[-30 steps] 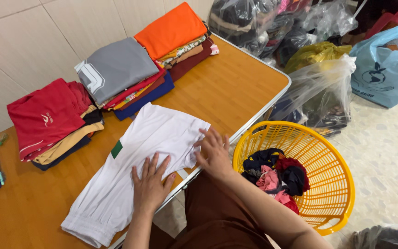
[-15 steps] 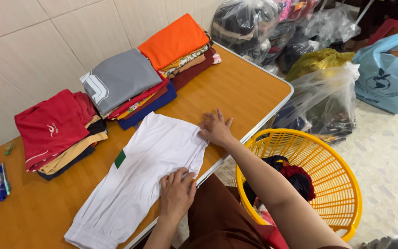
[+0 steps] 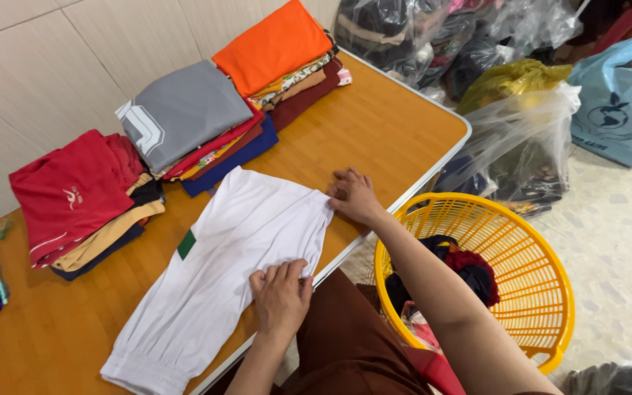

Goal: The person folds several pieces of clothing on a table, including red shorts, white shorts, and a pink-and-white top. Each item is smoothed, folded into a compact rectangle, and stacked on the table.

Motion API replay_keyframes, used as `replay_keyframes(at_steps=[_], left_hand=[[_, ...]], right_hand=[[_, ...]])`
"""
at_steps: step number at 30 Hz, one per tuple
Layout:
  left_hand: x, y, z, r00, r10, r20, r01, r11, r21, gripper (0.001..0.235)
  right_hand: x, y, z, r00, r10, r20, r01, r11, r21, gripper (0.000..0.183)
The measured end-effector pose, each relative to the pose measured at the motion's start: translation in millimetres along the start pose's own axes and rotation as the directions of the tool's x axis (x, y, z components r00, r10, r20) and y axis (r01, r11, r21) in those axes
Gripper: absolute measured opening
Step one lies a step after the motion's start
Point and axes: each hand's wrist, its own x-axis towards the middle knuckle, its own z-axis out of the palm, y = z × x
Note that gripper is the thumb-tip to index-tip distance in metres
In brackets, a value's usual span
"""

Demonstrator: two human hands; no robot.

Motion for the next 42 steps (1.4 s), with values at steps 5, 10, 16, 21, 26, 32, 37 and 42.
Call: replay_keyframes(at_steps=[5, 10, 16, 21, 26, 32, 37, 42], left_hand=[[-20, 0, -21, 1.0, 0.018, 0.017, -0.011, 0.941, -0.339, 0.054], [-99, -54, -77, 0.969, -0.049, -0.242, 0.009, 0.987, -0.161, 0.055], [-170, -105, -82, 0.942, -0.327, -0.074, 0.335, 0.926, 0.173, 0.052], [-180, -170, -115, 0.936, -0.344, -0.068, 0.337, 0.831, 0.442, 0.054], [-168, -155, -117, 0.936, -0.29, -0.198, 0.349, 0.838, 0.42, 0.044], [-118, -66, -53, 0.989, 0.017, -0.144, 0.004, 0.99, 0.144, 0.045], [-91, -47, -36, 0.983, -0.104, -0.154, 0.117, 0.99, 0.074, 0.04], [-98, -44, -27, 0.985, -0.152, -0.08, 0.158, 0.984, 0.08, 0.011]], right_hand=[[-25, -20, -19, 0.988, 0.016, -0.155, -0.021, 0.999, -0.026, 0.047], [-66, -67, -37, 0.99, -0.143, -0.017, 0.14, 0.984, -0.112, 0.06], [-80, -81, -69, 0.946, -0.196, 0.26, 0.228, 0.969, -0.098, 0.054], [-93, -89, -72, 0.936, -0.211, 0.281, 0.262, 0.952, -0.158, 0.042], [-119, -118, -58, 0.886, -0.412, 0.212, 0.433, 0.899, -0.066, 0.043], [-103, -130, -41, 0.89, -0.416, 0.185, 0.435, 0.897, -0.076, 0.046], [-90, -118, -39, 0.877, -0.417, 0.239, 0.445, 0.893, -0.074, 0.028], [-97, -108, -43, 0.876, -0.446, 0.184, 0.461, 0.886, -0.048, 0.019]])
